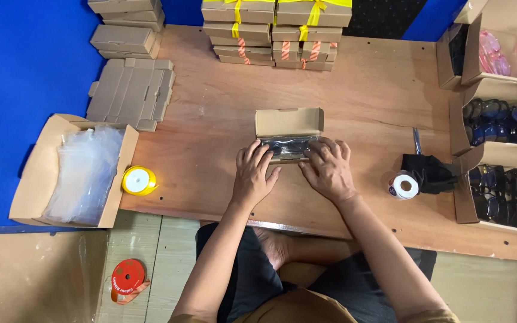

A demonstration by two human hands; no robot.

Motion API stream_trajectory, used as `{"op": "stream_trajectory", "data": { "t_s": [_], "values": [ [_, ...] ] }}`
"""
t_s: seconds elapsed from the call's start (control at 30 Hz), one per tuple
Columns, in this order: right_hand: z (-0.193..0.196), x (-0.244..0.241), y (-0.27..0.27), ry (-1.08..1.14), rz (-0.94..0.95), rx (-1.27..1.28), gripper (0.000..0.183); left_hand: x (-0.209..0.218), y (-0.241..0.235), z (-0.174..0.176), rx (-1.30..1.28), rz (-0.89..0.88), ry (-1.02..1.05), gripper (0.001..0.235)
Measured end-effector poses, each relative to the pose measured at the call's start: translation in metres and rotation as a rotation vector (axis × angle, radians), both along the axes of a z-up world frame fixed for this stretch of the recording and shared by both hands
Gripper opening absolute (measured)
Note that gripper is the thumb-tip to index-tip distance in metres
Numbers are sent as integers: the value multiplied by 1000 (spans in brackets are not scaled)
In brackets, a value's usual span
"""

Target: Assembling a small cardboard box, cleaning sunglasses with a cloth, placing them in a plastic sleeve and then into the box, and finally tying a yellow ribbon around the box.

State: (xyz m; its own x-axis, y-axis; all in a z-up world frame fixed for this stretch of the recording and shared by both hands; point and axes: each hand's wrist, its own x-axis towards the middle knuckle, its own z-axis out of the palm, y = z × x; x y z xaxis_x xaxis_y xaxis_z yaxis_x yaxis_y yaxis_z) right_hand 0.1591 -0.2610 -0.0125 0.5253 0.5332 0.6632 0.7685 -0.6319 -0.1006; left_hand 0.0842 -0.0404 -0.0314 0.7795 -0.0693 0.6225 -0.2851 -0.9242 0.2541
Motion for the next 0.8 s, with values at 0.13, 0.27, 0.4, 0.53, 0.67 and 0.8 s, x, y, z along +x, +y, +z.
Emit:
{"op": "stream_trajectory", "data": {
  "t_s": [0.13, 0.27, 0.4, 0.53, 0.67, 0.8],
  "values": [
    [2, -2, -1, 24, -26, 52, 40, 0, -2, 4, -6, 13, -2, 47],
    [-5, 1, 0, 80, -34, 8, 54, 0, -4, 6, 5, 33, 80, 58],
    [-8, 2, -1, 109, -30, -7, 58, 0, -3, 1, -6, 36, 125, 56],
    [-8, 2, -2, 123, -23, -11, 59, -1, -3, 4, -33, 48, 140, 56],
    [-7, 2, -1, 153, -37, -30, 62, 1, -2, 2, -26, 56, 135, 55],
    [-8, 2, -1, 215, -31, -43, 63, 1, -1, -1, -34, 63, 111, 57]
  ]
}}
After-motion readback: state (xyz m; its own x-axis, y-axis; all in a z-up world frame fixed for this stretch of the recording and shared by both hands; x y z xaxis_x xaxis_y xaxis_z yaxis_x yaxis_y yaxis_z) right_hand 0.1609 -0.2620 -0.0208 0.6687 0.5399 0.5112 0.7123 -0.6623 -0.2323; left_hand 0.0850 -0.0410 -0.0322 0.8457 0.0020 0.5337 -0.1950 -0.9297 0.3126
